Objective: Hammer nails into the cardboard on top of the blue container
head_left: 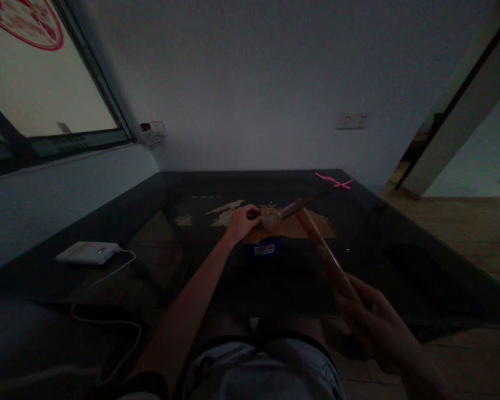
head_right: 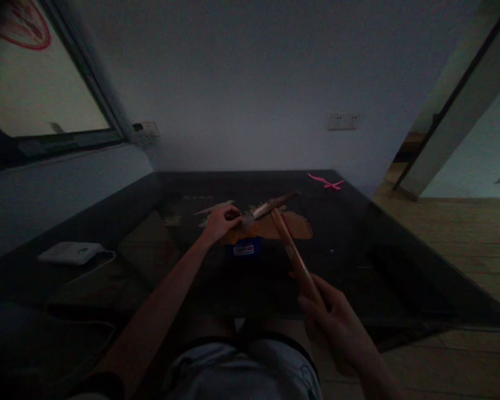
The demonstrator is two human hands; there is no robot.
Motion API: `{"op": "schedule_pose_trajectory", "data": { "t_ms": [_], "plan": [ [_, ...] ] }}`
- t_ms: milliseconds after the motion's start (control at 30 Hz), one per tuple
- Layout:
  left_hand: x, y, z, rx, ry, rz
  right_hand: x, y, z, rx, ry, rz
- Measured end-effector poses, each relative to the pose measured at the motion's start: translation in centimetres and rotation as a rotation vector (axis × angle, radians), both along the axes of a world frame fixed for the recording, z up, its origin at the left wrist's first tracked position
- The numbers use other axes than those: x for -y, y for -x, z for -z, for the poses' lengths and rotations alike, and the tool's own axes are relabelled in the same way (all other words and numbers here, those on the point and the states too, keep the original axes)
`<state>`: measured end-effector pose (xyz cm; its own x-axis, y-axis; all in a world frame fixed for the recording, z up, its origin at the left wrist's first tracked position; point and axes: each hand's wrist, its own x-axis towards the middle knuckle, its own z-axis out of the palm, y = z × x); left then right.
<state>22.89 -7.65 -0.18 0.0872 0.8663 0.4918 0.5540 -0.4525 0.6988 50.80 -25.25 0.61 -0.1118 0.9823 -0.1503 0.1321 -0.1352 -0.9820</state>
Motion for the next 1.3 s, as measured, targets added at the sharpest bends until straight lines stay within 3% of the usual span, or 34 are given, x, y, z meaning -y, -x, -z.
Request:
{"op": "schedule_pose_trajectory", "data": {
  "t_ms": [200,367,500,700,867,1100,1300],
  "plan": [
    [-0.3,0.0,0.6,0.03,0.028,-0.019,-4.2,0.4,-5.6,0.217,-0.105,-0.217],
    [-0.4,0.0,0.7,0.022,0.053,-0.039,-6.4,1.6,-7.9,0.376,-0.159,-0.419],
    [-0.3,0.0,0.6,-0.009,0.058,-0.069,-6.6,1.9,-8.5,0.446,-0.122,-0.444],
    [-0.4,-0.1,0.8,0.053,0.065,-0.015,-6.5,1.7,-8.8,0.414,-0.24,-0.391],
    [-0.5,0.0,0.9,-0.009,0.043,-0.048,-7.0,2.3,-8.7,0.487,-0.159,-0.403],
    [-0.3,-0.1,0.7,0.011,0.063,-0.025,-6.9,2.0,-8.9,0.432,-0.281,-0.391],
    [-0.1,-0.1,0.4,-0.052,0.07,-0.077,-6.8,2.4,-8.2,0.501,-0.172,-0.411]
  ]
}}
